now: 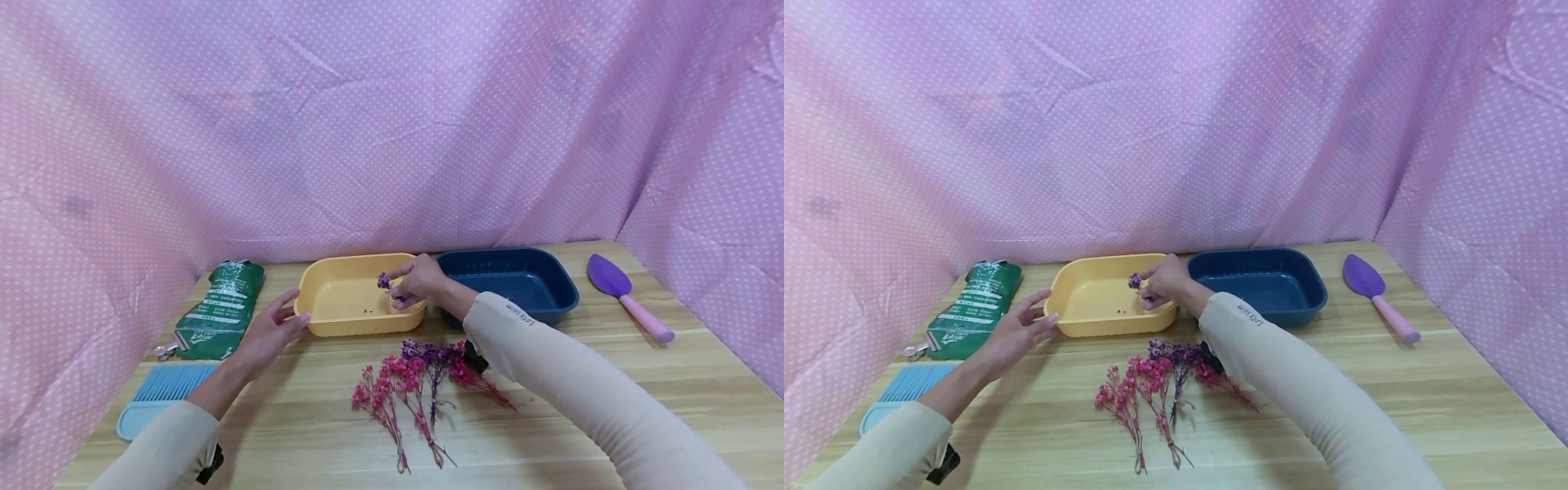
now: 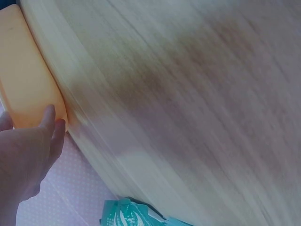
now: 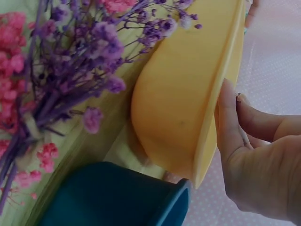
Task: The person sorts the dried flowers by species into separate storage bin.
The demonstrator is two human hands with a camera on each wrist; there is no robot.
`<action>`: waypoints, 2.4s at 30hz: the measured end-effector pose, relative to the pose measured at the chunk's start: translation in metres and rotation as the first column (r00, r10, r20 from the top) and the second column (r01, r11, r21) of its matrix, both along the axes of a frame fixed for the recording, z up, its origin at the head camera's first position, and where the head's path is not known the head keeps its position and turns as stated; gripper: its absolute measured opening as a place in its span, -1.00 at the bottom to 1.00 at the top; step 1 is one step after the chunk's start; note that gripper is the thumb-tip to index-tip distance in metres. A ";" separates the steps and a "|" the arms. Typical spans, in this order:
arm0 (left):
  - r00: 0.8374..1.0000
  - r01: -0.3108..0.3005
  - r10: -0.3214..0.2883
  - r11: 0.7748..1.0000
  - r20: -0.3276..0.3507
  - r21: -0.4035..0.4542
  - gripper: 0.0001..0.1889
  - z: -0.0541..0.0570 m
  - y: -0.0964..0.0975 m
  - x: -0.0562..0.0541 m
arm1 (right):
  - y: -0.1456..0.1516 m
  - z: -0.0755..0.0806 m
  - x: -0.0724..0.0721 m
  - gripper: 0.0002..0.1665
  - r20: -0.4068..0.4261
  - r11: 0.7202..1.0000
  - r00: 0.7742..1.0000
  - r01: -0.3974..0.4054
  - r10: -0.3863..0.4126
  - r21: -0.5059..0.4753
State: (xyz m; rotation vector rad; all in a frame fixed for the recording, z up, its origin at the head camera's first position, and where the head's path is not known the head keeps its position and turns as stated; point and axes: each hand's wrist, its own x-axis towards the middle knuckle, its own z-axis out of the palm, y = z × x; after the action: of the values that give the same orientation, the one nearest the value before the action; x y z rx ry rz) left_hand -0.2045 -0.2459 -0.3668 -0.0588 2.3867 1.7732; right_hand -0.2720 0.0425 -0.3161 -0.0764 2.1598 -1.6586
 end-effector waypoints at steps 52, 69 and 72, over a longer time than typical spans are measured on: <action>1.000 -0.007 0.007 1.000 0.004 -0.025 -0.24 0.000 0.003 -0.001 | 0.109 0.019 0.081 -0.50 -0.273 0.987 0.949 -0.144 0.158 0.070; 1.000 -0.014 0.014 0.999 0.005 -0.029 -0.24 0.001 0.001 -0.001 | 0.112 -0.014 0.085 -0.59 -0.427 0.902 0.837 -0.167 0.343 0.398; 1.000 -0.018 0.018 0.999 0.008 -0.033 -0.24 0.001 0.001 0.000 | 0.111 -0.020 0.086 -0.58 -0.427 0.881 0.823 -0.174 0.375 0.439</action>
State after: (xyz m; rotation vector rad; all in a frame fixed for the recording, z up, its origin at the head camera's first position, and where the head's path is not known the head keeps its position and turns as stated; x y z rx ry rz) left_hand -0.2050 -0.2447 -0.3663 -0.0913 2.4178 1.7378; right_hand -0.1861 0.1535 -0.3362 -0.7556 2.6537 -1.0987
